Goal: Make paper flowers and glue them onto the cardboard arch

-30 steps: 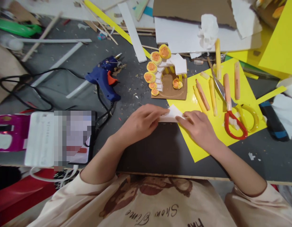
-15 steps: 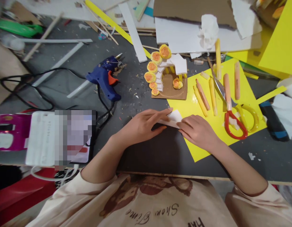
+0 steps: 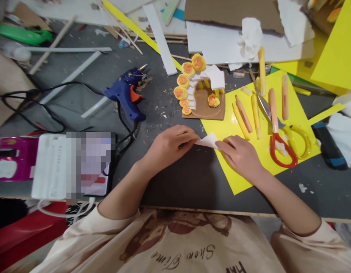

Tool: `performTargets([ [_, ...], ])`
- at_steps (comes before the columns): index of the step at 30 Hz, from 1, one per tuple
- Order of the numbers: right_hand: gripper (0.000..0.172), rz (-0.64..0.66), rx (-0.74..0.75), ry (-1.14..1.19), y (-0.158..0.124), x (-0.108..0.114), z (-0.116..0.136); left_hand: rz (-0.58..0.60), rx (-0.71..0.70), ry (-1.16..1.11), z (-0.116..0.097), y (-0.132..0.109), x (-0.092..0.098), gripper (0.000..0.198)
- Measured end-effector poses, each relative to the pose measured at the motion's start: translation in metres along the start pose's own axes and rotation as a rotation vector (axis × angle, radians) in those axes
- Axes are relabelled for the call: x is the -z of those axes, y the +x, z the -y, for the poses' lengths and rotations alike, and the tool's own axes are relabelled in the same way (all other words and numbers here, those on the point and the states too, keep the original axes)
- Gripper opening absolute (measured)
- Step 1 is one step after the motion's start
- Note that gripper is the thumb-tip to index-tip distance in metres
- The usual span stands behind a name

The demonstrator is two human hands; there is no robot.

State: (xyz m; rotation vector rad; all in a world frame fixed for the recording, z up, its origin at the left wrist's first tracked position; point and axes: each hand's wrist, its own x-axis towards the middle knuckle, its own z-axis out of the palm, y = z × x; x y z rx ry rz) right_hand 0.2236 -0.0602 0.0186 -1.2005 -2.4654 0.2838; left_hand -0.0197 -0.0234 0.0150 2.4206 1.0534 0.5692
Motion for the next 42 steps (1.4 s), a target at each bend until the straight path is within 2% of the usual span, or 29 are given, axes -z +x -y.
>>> performTargets([
  [6,0.026,-0.05,-0.047,-0.032,-0.001,-0.003,-0.002,-0.044,0.0,0.077,0.0,0.002,-0.004,0.019],
  [10,0.027,-0.031,0.038,-0.056,-0.001,-0.003,-0.002,-0.033,-0.144,0.049,-0.005,0.001,-0.005,0.028],
  [13,0.022,-0.01,0.054,-0.06,-0.001,-0.002,-0.002,-0.025,-0.168,0.055,-0.008,0.001,-0.005,0.031],
  [18,0.02,-0.018,0.033,-0.036,0.001,-0.005,-0.002,-0.042,-0.154,0.154,-0.011,0.001,-0.009,0.016],
  [21,0.021,-0.039,0.071,-0.023,0.003,-0.005,-0.001,-0.01,-0.159,0.226,-0.013,0.003,-0.013,0.013],
  [23,0.022,-0.076,0.101,-0.016,0.003,-0.003,0.0,0.0,-0.138,0.196,-0.014,0.004,-0.015,0.012],
  [26,0.033,-0.229,-0.022,0.006,0.001,0.004,0.001,-0.036,0.028,-0.082,-0.015,0.007,-0.013,0.013],
  [29,0.049,-0.399,-0.238,0.2,0.0,0.01,0.003,-0.107,0.32,-0.577,-0.018,0.011,-0.006,0.012],
  [31,0.044,-0.356,-0.327,0.412,0.001,0.013,0.006,-0.118,0.446,-0.891,-0.023,0.014,-0.001,0.015],
  [33,0.029,-0.174,-0.392,0.598,0.006,0.013,0.011,-0.096,0.51,-1.102,-0.029,0.017,0.001,0.019],
  [34,0.028,-0.069,-0.414,0.673,0.01,0.012,0.014,-0.078,0.525,-1.167,-0.032,0.018,0.002,0.021],
  [36,0.038,0.027,-0.468,0.759,0.021,0.009,0.02,-0.054,0.538,-1.237,-0.036,0.021,0.001,0.022],
  [39,0.05,-0.045,-0.541,0.825,0.037,0.004,0.023,-0.068,0.532,-1.27,-0.038,0.026,-0.001,0.022],
  [42,0.048,-0.1,-0.519,0.991,0.048,0.0,0.018,-0.1,0.51,-1.295,-0.035,0.031,-0.005,0.022],
])
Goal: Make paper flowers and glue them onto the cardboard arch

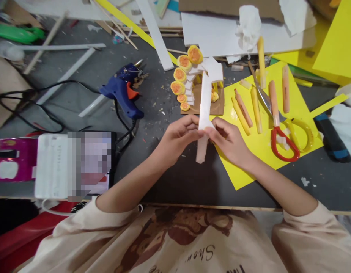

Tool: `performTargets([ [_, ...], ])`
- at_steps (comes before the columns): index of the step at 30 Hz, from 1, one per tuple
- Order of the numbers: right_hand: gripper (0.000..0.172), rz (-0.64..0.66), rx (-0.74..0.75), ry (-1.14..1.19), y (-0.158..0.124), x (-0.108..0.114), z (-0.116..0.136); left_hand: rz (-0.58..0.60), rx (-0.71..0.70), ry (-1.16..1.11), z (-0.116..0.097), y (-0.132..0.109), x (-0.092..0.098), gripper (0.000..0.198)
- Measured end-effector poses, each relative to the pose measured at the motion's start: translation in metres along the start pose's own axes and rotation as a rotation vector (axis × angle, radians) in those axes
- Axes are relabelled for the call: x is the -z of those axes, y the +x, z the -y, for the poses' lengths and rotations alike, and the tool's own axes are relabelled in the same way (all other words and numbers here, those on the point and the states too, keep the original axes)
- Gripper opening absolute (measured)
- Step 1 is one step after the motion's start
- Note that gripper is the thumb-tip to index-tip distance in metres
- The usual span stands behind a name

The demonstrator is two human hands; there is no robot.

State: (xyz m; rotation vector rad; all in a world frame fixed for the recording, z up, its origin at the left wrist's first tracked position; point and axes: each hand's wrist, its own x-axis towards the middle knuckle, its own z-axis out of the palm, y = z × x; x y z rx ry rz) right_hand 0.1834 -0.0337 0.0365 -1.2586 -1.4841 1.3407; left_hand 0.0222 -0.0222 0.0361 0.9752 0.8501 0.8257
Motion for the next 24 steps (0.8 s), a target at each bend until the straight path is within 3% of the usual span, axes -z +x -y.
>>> performTargets([
  [5,0.04,0.053,-0.01,0.143,0.009,0.004,-0.007,-0.12,-0.12,-0.076,0.013,0.009,0.001,0.029],
  [13,0.039,0.07,-0.001,0.302,0.011,-0.001,-0.021,-0.067,-0.022,-0.243,0.027,0.008,-0.001,0.027],
  [16,0.035,0.079,0.022,0.358,0.012,-0.002,-0.024,-0.079,-0.06,-0.113,0.028,0.006,0.002,0.029],
  [21,0.034,0.026,0.06,0.315,0.013,-0.003,-0.027,-0.205,-0.376,0.349,0.03,0.004,0.006,0.034],
  [24,0.036,0.02,0.038,0.326,0.014,-0.002,-0.027,-0.228,-0.432,0.445,0.035,0.004,0.007,0.029],
])
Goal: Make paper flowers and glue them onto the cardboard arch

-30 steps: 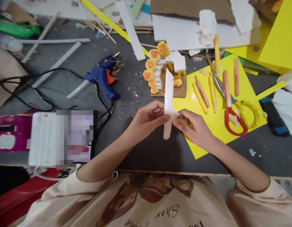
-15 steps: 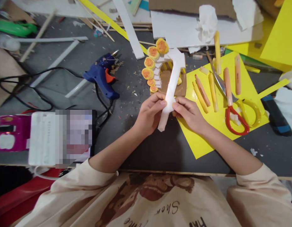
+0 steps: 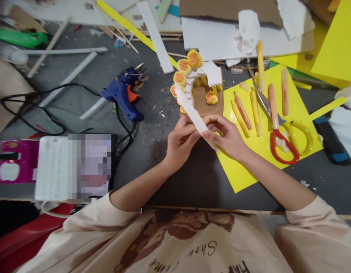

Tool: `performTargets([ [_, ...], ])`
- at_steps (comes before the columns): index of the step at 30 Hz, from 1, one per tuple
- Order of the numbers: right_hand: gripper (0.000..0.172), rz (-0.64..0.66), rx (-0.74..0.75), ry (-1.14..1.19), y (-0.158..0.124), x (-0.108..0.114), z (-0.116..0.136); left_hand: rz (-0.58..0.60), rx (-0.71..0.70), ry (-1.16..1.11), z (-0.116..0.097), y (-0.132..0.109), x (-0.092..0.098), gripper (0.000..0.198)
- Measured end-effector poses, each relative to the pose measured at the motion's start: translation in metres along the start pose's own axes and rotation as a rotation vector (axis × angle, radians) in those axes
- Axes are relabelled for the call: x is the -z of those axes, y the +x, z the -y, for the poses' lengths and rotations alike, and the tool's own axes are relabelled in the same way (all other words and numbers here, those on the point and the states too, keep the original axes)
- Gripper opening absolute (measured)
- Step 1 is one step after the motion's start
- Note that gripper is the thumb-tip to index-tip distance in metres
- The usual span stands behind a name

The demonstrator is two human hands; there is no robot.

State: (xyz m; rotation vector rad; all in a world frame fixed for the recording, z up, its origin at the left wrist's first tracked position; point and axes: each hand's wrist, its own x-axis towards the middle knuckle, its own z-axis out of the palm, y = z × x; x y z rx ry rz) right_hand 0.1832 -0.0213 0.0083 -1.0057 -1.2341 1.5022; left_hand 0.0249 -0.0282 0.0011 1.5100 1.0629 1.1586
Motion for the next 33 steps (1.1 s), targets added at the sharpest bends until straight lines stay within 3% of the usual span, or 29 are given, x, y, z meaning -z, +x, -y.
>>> performTargets([
  [7,0.04,0.008,-0.065,-0.05,0.0,0.001,0.002,0.009,-0.017,-0.324,0.007,0.004,0.001,0.026],
  [11,0.042,0.067,-0.036,-0.133,-0.003,-0.002,-0.001,-0.044,0.074,-0.337,0.004,0.009,0.004,0.031],
  [16,0.056,0.129,-0.053,-0.124,-0.007,-0.002,-0.001,-0.051,0.205,-0.34,0.003,0.013,0.005,0.039],
  [24,0.057,0.305,-0.012,-0.164,-0.011,0.004,-0.001,-0.08,0.152,-0.325,0.005,0.016,0.008,0.036],
  [33,0.056,0.445,-0.01,-0.333,-0.014,0.006,0.004,-0.127,0.255,-0.445,0.014,0.016,0.009,0.024],
])
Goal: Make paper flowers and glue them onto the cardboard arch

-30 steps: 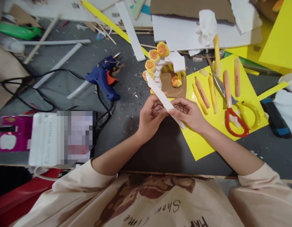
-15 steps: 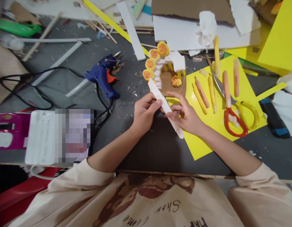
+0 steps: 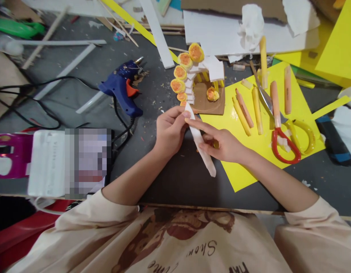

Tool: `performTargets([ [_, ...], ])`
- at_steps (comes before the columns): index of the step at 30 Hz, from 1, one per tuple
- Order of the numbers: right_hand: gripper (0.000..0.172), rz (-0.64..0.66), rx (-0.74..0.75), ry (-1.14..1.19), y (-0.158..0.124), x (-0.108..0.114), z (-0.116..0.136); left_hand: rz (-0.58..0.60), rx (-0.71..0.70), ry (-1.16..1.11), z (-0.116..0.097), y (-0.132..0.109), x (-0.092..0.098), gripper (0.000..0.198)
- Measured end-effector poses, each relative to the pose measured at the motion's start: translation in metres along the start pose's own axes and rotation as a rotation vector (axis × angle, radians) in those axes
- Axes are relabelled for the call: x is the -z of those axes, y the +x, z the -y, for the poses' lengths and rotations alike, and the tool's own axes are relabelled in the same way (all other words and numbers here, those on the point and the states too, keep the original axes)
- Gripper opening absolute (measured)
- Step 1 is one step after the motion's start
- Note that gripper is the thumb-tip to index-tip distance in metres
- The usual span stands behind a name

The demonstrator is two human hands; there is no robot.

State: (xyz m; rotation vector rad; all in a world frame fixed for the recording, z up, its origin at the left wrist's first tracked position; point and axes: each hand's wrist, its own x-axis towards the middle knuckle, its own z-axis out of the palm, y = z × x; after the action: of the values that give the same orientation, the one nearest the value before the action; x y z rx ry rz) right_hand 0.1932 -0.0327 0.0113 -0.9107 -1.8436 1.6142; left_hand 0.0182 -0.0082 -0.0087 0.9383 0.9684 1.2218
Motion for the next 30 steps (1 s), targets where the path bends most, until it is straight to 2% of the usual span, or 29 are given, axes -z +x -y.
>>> performTargets([
  [7,0.064,0.028,-0.028,-0.076,-0.0009,0.0017,0.0043,-0.063,-0.052,0.019,0.0,-0.0007,-0.0002,0.024],
  [14,0.064,0.015,-0.066,-0.166,-0.0015,0.0025,0.0076,-0.113,-0.059,0.058,-0.0034,-0.0027,-0.0016,0.03],
  [23,0.066,-0.01,-0.045,-0.005,0.0002,0.0014,0.0045,-0.094,-0.081,0.069,-0.0012,-0.0026,-0.0002,0.029],
  [30,0.068,-0.027,-0.039,-0.002,-0.0013,0.0021,0.0055,-0.08,-0.118,0.083,0.0008,-0.0013,0.0011,0.027],
])
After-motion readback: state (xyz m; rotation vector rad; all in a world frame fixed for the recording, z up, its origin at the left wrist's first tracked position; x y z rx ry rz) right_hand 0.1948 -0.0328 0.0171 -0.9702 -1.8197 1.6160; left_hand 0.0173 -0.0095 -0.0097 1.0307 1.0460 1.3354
